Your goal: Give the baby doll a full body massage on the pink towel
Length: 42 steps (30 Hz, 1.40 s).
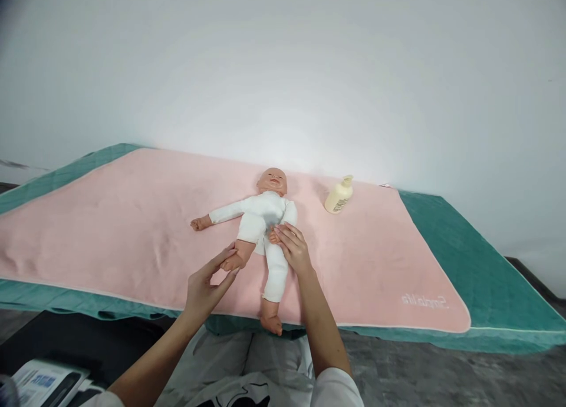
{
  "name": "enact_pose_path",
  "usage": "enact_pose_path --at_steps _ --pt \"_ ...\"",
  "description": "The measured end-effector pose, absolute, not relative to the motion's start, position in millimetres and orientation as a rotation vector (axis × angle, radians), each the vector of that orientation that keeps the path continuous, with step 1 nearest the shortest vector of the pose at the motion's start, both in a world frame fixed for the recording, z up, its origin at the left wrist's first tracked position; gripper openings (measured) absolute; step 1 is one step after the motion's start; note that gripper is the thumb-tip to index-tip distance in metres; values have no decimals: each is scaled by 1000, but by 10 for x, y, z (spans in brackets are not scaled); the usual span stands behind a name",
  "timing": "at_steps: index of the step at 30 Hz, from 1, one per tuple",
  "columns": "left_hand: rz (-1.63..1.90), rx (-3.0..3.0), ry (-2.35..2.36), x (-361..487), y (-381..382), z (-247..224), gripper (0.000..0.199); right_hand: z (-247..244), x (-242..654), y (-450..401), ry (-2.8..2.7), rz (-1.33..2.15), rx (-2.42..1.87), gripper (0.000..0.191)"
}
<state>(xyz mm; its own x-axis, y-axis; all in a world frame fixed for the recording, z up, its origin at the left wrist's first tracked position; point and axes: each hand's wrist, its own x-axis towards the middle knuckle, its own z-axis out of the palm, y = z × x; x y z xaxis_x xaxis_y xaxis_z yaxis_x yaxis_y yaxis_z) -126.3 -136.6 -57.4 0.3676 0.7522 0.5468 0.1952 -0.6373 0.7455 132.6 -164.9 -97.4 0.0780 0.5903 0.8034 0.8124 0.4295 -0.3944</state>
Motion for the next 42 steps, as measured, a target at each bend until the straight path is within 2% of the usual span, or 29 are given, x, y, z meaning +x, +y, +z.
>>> enact_pose_path --at_steps 6,13,21,31,42 --pt "1204 1965 876 -1221 -1354 -565 37 -958 1325 -1662 -1548 -52 -1388 28" --pt "1201 1930 882 -1297 -1395 -641 45 -1007 1357 -1657 -1406 -138 -1302 26" --pt "1123 1896 874 -1597 -1445 -990 51 -964 1372 -1686 -737 -6 -1343 46" --pt "1199 2055 947 -1991 -1817 -1475 49 -1066 1711 -1685 -309 6 -1397 51" --pt "1142 1992 1026 -2138 -2022 -1675 50 -1197 1878 -1689 -308 35 -1381 50"
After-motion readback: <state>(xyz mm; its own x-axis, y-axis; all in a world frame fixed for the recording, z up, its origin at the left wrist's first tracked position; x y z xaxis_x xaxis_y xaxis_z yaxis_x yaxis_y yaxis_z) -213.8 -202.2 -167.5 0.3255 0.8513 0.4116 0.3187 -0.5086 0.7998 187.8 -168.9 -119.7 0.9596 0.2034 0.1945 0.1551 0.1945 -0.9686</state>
